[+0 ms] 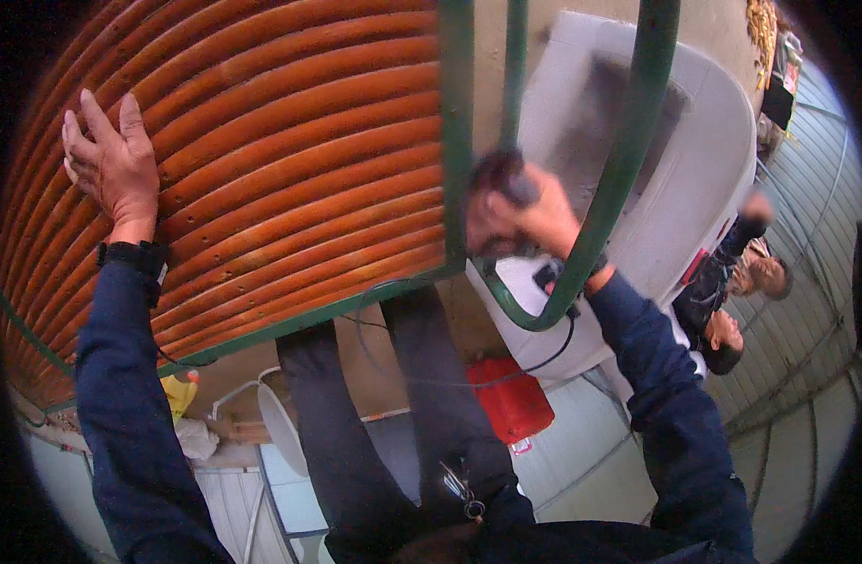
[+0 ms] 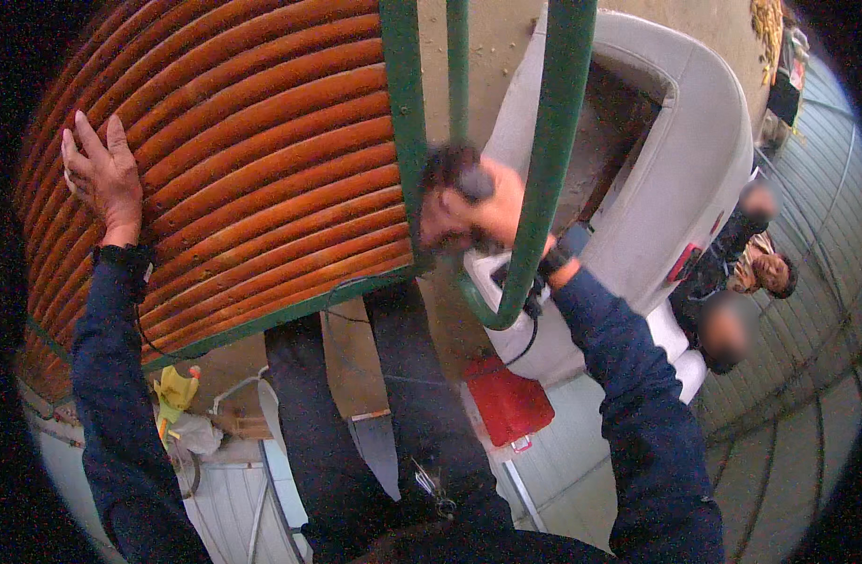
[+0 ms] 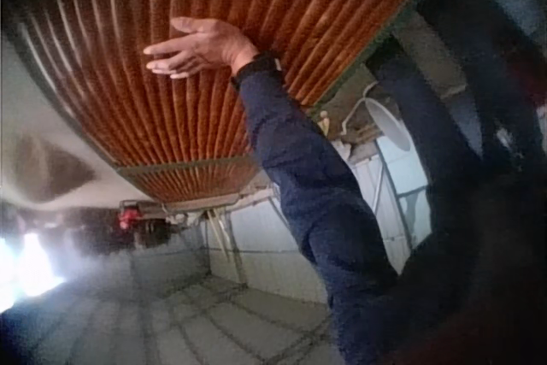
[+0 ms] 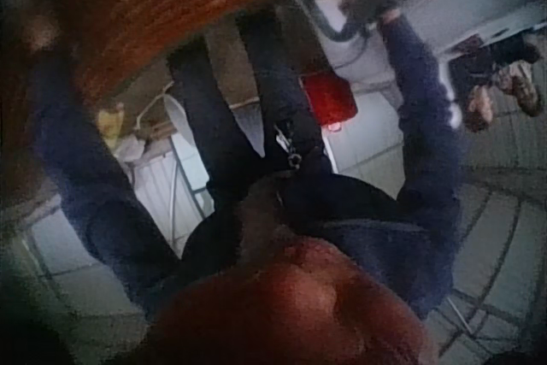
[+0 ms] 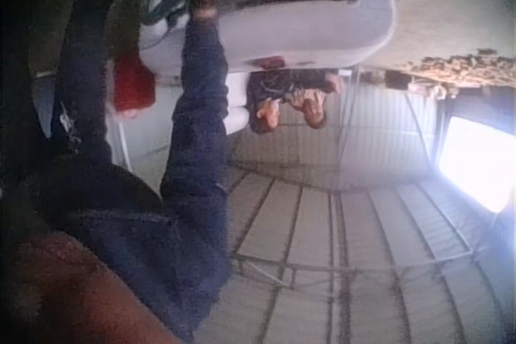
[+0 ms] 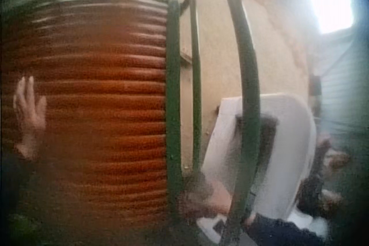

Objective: The person wipes a green-framed wooden slatted mat with a dark cloth, then moves to wipe a cylindrical metal heater. The person uses a cloth to clean both objects in a large indoor space.

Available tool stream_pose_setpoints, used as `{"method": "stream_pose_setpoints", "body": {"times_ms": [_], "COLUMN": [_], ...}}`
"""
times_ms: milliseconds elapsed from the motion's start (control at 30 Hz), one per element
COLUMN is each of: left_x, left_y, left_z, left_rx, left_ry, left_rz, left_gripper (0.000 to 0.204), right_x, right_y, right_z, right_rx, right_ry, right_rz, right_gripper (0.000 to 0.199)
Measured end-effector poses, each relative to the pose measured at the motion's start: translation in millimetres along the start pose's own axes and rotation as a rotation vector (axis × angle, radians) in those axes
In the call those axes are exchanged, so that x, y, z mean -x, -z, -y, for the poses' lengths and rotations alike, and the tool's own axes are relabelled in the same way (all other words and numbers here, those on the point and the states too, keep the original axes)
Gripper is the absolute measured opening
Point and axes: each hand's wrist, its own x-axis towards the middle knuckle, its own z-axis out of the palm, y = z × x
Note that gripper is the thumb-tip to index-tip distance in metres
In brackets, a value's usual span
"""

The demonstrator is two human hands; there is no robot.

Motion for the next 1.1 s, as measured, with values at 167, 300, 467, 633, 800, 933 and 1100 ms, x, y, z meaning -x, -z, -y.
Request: {"method": "stream_pose_setpoints", "body": {"times_ms": [167, 300, 467, 633, 800, 933, 1100], "left_x": [-2, -4, -4, -6, -9, -12, -14], "left_y": [1, 6, 6, 12, 18, 21, 23], "left_z": [-6, -4, -8, -12, -15, -14, -15], "left_rx": [0.019, -0.039, -0.069, -0.099, -0.098, -0.111, -0.116], "left_ry": [0.018, -0.001, 0.013, 0.010, 0.028, 0.042, 0.088], "left_rz": [0.021, 0.029, 0.053, 0.065, 0.101, 0.130, 0.163], "left_gripper": [0.064, 0.061, 0.061, 0.061, 0.059, 0.061, 0.061], "right_x": [57, 38, -14, -83, -141, -182, -233], "right_y": [-10, -5, 10, 36, 57, 75, 94], "right_z": [-61, -39, 14, 94, 159, 202, 247], "right_rx": [0.061, 0.143, 0.028, 0.057, 0.128, 0.080, -0.025], "right_ry": [-0.176, -0.135, -0.020, 0.101, 0.166, 0.299, 0.277], "right_rz": [0.156, 0.160, 0.032, -0.097, -0.207, -0.199, -0.200], "right_gripper": [0.037, 0.036, 0.034, 0.023, 0.021, 0.024, 0.027]}}
